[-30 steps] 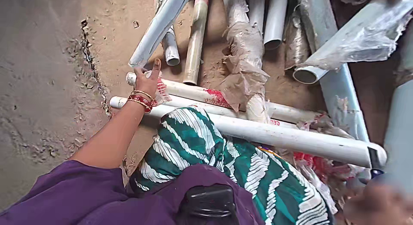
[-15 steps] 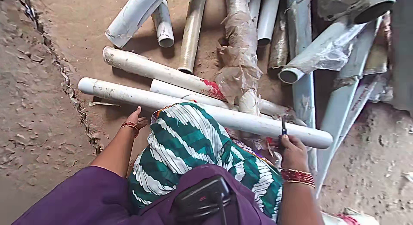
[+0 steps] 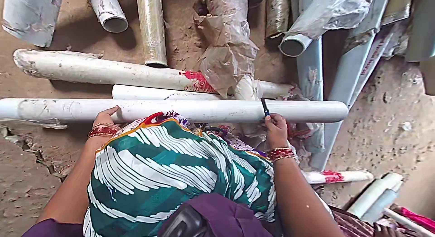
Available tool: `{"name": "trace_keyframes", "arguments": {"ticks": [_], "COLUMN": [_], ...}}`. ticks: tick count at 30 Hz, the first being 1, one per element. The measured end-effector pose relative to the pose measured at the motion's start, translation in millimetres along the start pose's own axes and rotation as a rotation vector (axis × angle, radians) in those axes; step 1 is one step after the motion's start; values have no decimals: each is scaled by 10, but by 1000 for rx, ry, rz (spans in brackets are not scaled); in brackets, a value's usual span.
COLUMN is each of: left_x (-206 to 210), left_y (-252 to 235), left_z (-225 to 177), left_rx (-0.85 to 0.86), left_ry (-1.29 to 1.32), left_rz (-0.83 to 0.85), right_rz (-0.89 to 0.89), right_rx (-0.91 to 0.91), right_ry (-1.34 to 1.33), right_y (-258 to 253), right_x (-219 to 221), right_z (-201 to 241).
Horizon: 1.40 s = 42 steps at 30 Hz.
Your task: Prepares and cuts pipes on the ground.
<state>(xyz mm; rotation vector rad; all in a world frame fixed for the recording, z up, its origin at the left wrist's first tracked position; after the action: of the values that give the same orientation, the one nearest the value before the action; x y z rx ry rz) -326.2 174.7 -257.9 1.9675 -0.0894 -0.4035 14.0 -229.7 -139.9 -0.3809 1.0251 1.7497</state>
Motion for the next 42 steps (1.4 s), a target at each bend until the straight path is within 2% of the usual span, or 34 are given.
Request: {"name": "trace_keyframes", "arguments": {"ticks": [6,9,13,15,17,21,25,27,29,31,34,38,42], "left_x": [29,-118,-95,-30,0,107,344,409,413,437,392,351,371], "left_y": [-79,-401,-615,-594,-556,-393,-158,-78,-64,-40,-64,-82,-85], "left_z": [79,318,466,381,342,251,70,2,-6,-31,-9,18,4], "left_rx": [-80,52,239,242,192,125,49,-9,-49,-62,-86,-97,-98], "left_ry": [283,269,403,380,314,260,57,6,-1,-15,5,10,-11], "left_rz": [-110,-176,91,107,-5,-70,-12,17,45,33,-1,-11,15], "right_rz": [32,41,87,72,42,75,145,163,197,301,465,350,493], "right_rx": [-142,-237,-310,-266,-251,-361,-622,-584,-421,-341,-347,-409,-319], "right_ry": [-83,-170,-184,-116,28,298,283,258,248,261,261,203,253], "right_y": [-454,-679,-946,-1019,-1070,-839,-253,-168,-171,-138,14,-17,12], "right_x": [103,131,265,305,313,492,985,1158,1254,1388,1635,1657,1779], "right_z": [275,360,515,595,630,819,919,840,724,670,683,673,683]}}
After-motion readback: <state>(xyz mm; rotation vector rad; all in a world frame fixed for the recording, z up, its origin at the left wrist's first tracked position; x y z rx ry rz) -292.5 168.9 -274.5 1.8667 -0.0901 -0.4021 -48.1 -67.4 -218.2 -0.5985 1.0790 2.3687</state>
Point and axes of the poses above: each hand's wrist, its own y-axis away from the middle knuckle, its own x-axis out of the palm, z = x × y, the point moved 6 cm from there along -y, towards the middle knuckle, and after that the axes turned 2 degrees about z, right-handed, at the moved point
